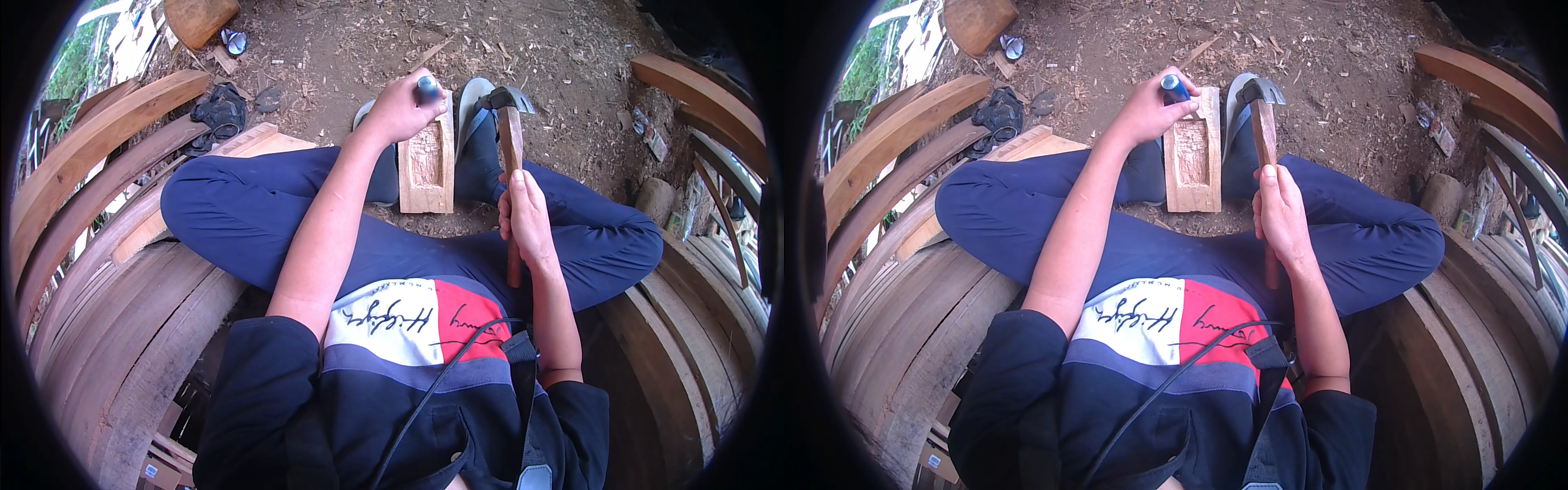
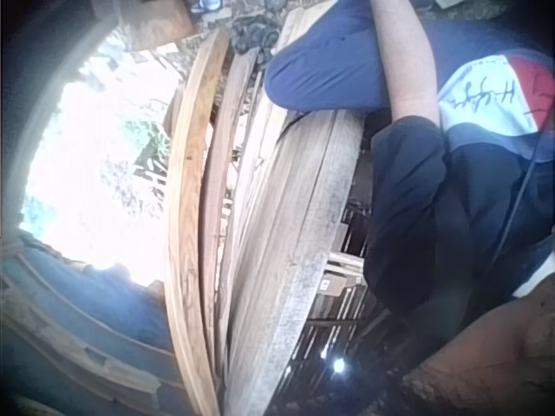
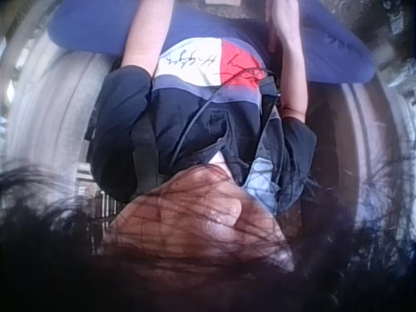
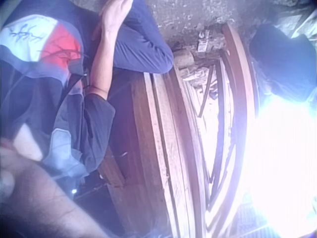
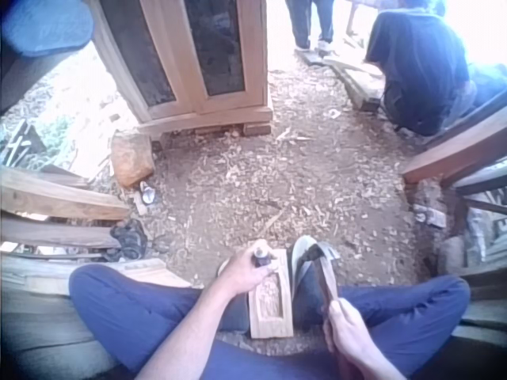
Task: The person sits cross-legged on the ground and uses a chisel and hammer to carve a rectangular recess into a small wooden block. They repeatedly strike the chisel to remove wood chips and deepen the cavity.
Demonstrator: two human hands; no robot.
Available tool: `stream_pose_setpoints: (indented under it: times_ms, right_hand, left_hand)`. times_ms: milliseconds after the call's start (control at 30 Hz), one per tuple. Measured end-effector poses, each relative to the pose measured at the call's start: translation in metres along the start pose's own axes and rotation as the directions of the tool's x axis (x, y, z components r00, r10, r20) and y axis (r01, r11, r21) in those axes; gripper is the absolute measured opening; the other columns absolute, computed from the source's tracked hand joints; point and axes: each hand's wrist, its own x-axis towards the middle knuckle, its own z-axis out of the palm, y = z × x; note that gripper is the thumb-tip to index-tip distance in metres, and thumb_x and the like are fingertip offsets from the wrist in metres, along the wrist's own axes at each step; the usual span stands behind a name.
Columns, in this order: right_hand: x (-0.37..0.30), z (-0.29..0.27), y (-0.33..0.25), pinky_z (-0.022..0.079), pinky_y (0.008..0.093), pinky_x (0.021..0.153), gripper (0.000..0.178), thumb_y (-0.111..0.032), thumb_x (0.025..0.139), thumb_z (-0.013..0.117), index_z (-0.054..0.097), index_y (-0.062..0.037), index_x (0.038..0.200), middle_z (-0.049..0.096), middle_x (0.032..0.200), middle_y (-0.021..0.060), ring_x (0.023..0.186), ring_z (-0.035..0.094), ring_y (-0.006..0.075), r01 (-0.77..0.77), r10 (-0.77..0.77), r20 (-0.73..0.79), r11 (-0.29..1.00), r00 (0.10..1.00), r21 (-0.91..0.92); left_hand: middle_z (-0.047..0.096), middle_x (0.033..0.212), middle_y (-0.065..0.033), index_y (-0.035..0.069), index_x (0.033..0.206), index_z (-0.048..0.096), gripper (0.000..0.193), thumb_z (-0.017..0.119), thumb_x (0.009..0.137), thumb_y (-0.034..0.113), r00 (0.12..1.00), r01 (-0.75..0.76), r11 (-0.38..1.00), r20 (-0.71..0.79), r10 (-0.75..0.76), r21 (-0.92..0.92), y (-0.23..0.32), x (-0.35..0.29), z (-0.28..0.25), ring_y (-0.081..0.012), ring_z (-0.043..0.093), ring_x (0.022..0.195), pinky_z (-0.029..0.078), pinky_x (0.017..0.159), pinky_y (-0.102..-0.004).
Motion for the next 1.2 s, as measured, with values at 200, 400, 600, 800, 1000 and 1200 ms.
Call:
stream_pose_setpoints:
  times_ms: [200, 400, 600, 800, 1000, 1200]
  right_hand:
    - [0.0006, 0.0005, 0.0010, 0.037, 0.0209, 0.041, 0.040, -0.039, 0.106, 0.032, 0.051, -0.0035, 0.111, 0.043, 0.066, -0.0023, 0.047, 0.041, 0.0042, 0.003, -0.003, 0.003, 1.000, 1.000, -0.001]
    - [0.0011, 0.0005, 0.0029, 0.037, 0.0206, 0.041, 0.039, -0.039, 0.106, 0.033, 0.051, -0.0040, 0.111, 0.043, 0.066, -0.0023, 0.047, 0.041, 0.0040, 0.002, -0.002, 0.005, 1.000, 1.000, -0.002]
    - [0.0001, 0.0013, 0.0002, 0.037, 0.0206, 0.041, 0.039, -0.039, 0.106, 0.033, 0.051, -0.0041, 0.110, 0.043, 0.066, -0.0023, 0.047, 0.041, 0.0039, -0.003, 0.003, 0.005, 1.000, 1.000, -0.009]
    - [0.0020, 0.0015, 0.0040, 0.037, 0.0207, 0.041, 0.039, -0.039, 0.106, 0.034, 0.051, -0.0041, 0.110, 0.043, 0.067, -0.0021, 0.047, 0.041, 0.0039, -0.002, 0.002, 0.014, 1.000, 1.000, -0.015]
    - [0.0011, 0.0023, 0.0023, 0.037, 0.0206, 0.041, 0.039, -0.039, 0.106, 0.033, 0.051, -0.0043, 0.109, 0.043, 0.066, -0.0022, 0.047, 0.040, 0.0039, -0.009, 0.009, 0.025, 1.000, 1.000, -0.012]
    - [-0.0042, 0.0024, -0.0017, 0.036, 0.0226, 0.040, 0.037, -0.036, 0.106, 0.035, 0.050, -0.0026, 0.106, 0.044, 0.060, -0.0016, 0.044, 0.042, 0.0058, 0.048, -0.047, 0.018, 0.998, 0.999, -0.041]
  left_hand:
    - [0.068, 0.096, -0.0048, 0.009, 0.101, 0.063, 0.021, 0.073, 0.084, 0.017, 1.000, -0.005, 1.000, 0.002, 0.005, -0.008, -0.0017, 0.0001, -0.0001, -0.0154, 0.065, 0.092, 0.052, 0.085, -0.0322]
    - [0.068, 0.095, -0.0044, 0.009, 0.100, 0.063, 0.021, 0.073, 0.084, 0.017, 1.000, -0.001, 1.000, -0.001, 0.001, -0.003, 0.0016, -0.0002, 0.0001, -0.0148, 0.065, 0.092, 0.051, 0.084, -0.0317]
    - [0.068, 0.094, -0.0042, 0.008, 0.100, 0.063, 0.021, 0.073, 0.084, 0.017, 1.000, 0.002, 1.000, -0.004, -0.002, 0.005, 0.0018, -0.0004, -0.0001, -0.0145, 0.065, 0.090, 0.051, 0.083, -0.0315]
    - [0.068, 0.094, -0.0045, 0.009, 0.100, 0.064, 0.021, 0.073, 0.084, 0.017, 1.000, -0.012, 1.000, -0.012, 0.012, 0.007, 0.0019, 0.0000, -0.0004, -0.0148, 0.065, 0.090, 0.051, 0.083, -0.0313]
    - [0.068, 0.094, -0.0046, 0.008, 0.100, 0.064, 0.021, 0.073, 0.084, 0.017, 1.000, -0.012, 1.000, -0.016, 0.012, 0.004, 0.0005, -0.0007, 0.0001, -0.0148, 0.065, 0.092, 0.051, 0.083, -0.0312]
    - [0.069, 0.092, -0.0046, 0.007, 0.100, 0.063, 0.021, 0.074, 0.083, 0.014, 1.000, -0.016, 0.998, 0.010, 0.016, -0.059, -0.0024, 0.0001, 0.0035, -0.0150, 0.067, 0.085, 0.053, 0.079, -0.0312]
